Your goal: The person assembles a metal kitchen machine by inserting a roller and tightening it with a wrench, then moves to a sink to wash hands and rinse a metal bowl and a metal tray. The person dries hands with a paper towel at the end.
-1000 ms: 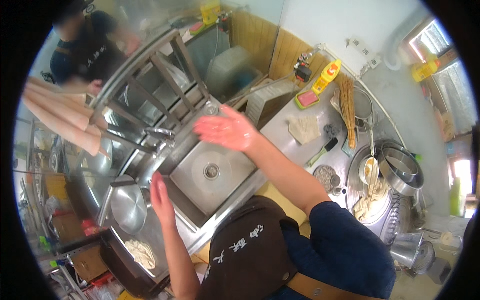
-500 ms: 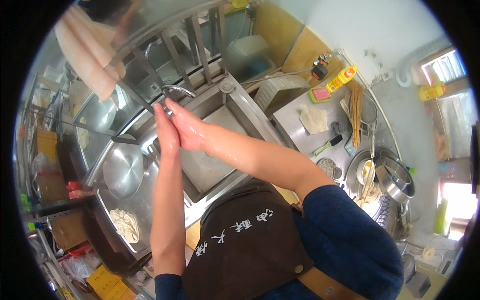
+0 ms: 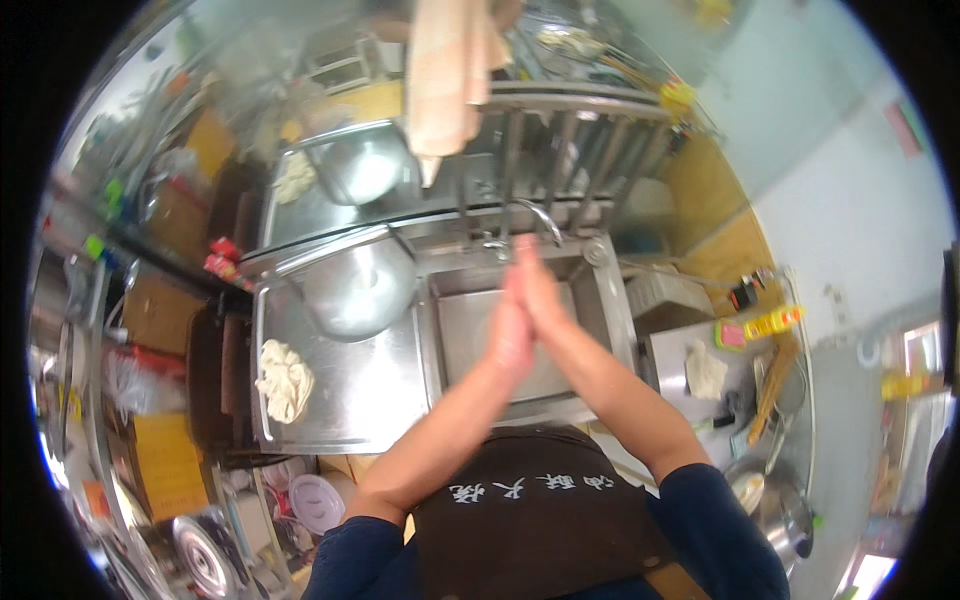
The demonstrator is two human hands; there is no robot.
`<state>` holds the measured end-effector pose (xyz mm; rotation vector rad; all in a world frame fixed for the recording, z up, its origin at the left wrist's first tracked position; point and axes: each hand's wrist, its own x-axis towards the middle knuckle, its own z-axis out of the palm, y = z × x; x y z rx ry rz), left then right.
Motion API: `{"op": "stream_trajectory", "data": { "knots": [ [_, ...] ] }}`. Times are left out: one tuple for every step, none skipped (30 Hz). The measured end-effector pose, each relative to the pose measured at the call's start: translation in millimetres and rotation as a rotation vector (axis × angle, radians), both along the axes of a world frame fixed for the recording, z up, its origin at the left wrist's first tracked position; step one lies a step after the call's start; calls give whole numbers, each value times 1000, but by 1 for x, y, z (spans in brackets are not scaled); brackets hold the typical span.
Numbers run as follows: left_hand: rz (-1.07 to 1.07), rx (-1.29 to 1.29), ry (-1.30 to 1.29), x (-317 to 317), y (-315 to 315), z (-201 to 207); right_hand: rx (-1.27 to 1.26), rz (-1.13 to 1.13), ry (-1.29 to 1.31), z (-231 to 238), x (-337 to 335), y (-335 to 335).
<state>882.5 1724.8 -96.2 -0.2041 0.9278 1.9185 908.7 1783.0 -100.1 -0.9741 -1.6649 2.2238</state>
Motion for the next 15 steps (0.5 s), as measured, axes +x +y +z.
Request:
{"op": "stream_trajectory", "data": {
  "knots": [
    [-60, 104, 81, 5, 0, -8, -33, 16, -31, 5, 1, 5],
    [-44, 68, 62, 5, -3, -15, 70, -43, 60, 7, 4, -10],
    [60, 41, 46, 1, -4, -23, 179, 13, 106, 10, 6, -18],
    [170, -58, 100, -4, -10, -29, 286, 4, 172, 10, 8, -32],
    [254, -41, 203, 0, -9, -32, 336, 29, 185, 7, 10, -34],
    [161, 184, 56, -4, -13, -33, 305, 42, 170, 1, 8, -32],
    [-23, 141, 72, 3, -12, -29, 188, 20, 127, -5, 5, -26],
    [-99, 57, 149, 4, -12, -23, 102, -43, 117, -11, 4, -20],
    [-102, -19, 295, 17, -10, -13, 70, -101, 110, -18, 0, -8],
    [-9, -69, 111, 18, -8, -5, 60, -196, 111, -30, 3, -4],
    [108, -65, 110, 22, -7, 3, -54, -32, -119, -42, 9, 2],
    [135, -50, 98, 27, -5, 10, -20, 66, -63, -53, 9, 7],
    [152, -35, 74, 31, -5, 15, -9, 108, -57, -61, 16, 7],
    [169, -20, 60, 31, -5, 17, -6, 134, -53, -66, 20, 6],
    [182, -8, 53, 29, -6, 18, -18, 161, -2, -69, 25, 1]
  ]
}}
